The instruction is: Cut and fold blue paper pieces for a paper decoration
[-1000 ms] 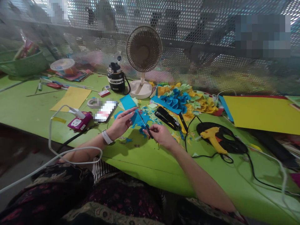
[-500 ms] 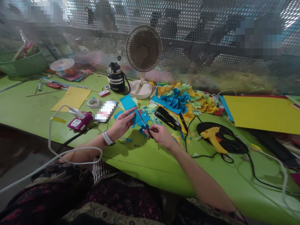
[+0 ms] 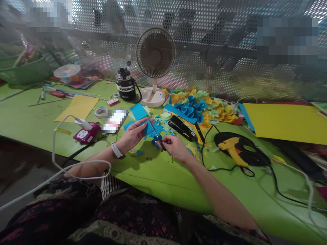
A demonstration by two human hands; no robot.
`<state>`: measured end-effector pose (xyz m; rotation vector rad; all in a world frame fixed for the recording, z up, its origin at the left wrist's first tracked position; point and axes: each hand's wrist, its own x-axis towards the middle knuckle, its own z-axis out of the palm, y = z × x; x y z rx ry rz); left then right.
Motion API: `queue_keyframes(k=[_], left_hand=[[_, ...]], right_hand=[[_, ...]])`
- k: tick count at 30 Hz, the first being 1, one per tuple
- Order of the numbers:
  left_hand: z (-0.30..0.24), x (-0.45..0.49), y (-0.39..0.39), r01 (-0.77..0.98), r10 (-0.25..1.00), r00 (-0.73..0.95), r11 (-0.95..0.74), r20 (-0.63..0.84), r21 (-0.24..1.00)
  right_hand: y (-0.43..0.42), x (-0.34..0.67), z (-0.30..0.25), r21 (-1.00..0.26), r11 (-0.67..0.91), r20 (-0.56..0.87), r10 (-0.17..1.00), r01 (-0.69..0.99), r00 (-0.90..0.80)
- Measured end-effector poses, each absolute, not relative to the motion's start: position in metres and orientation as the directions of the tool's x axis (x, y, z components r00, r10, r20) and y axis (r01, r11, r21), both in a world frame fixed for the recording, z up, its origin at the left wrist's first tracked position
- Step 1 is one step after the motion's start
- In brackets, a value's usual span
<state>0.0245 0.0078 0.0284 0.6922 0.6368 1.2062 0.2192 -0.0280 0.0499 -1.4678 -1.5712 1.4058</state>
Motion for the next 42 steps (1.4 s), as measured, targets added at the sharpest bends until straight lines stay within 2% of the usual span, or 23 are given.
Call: queue_keyframes(k=[5, 14, 19, 22, 24, 25, 27, 29, 31, 34, 39, 42], left_hand=[[0.03, 0.023, 0.009, -0.596, 0.967, 0.23, 0.231, -0.112, 0.769], [0.035, 0.017, 0.011, -0.58, 0.96, 0.212, 0.273, -0.181, 0.768], [0.037, 0.01, 0.019, -0.501, 0.981, 0.138, 0.185, -0.133, 0.845], [0.033, 0.0, 0.032, -0.25, 0.994, 0.08, 0.092, -0.074, 0.964], [0.027, -0.006, 0.041, 0.051, 0.998, 0.048, -0.053, 0.05, 0.997], [0.024, -0.009, 0.045, 0.254, 0.989, 0.055, -0.146, 0.136, 0.956], [0.018, -0.013, 0.049, 0.596, 0.943, 0.117, -0.318, 0.312, 0.738], [0.012, -0.014, 0.05, 0.724, 0.872, 0.255, -0.458, 0.417, 0.516], [0.006, -0.011, 0.049, 0.691, 0.789, 0.429, -0.6, 0.439, 0.403], [0.0, -0.005, 0.046, 0.551, 0.686, 0.597, -0.728, 0.416, 0.409], [-0.001, 0.003, 0.044, 0.428, 0.708, 0.591, -0.681, 0.386, 0.594], [0.003, 0.007, 0.043, 0.291, 0.808, 0.471, -0.521, 0.354, 0.802]], right_hand=[[-0.027, 0.22, 0.051, -0.923, -0.192, -0.28, 0.93, 0.333, -0.24], [-0.025, 0.223, 0.051, -0.949, -0.257, -0.304, 0.901, 0.184, -0.311], [-0.019, 0.235, 0.052, -0.96, -0.155, -0.213, 0.945, 0.234, -0.247], [-0.012, 0.25, 0.052, -0.911, -0.079, -0.146, 0.98, 0.406, -0.138], [-0.007, 0.261, 0.05, -0.81, -0.047, -0.117, 0.99, 0.585, -0.082], [-0.004, 0.265, 0.049, -0.725, -0.025, -0.1, 0.993, 0.688, -0.069], [-0.001, 0.27, 0.048, -0.506, 0.02, -0.067, 0.996, 0.863, -0.063], [0.0, 0.271, 0.048, -0.32, 0.043, -0.058, 0.996, 0.946, -0.065], [0.0, 0.27, 0.05, -0.239, 0.042, -0.064, 0.996, 0.97, -0.059], [-0.001, 0.266, 0.052, -0.201, 0.032, -0.072, 0.996, 0.979, -0.047], [-0.001, 0.263, 0.048, -0.129, 0.021, -0.103, 0.994, 0.991, -0.035], [-0.001, 0.261, 0.043, -0.119, 0.046, -0.081, 0.995, 0.992, -0.056]])
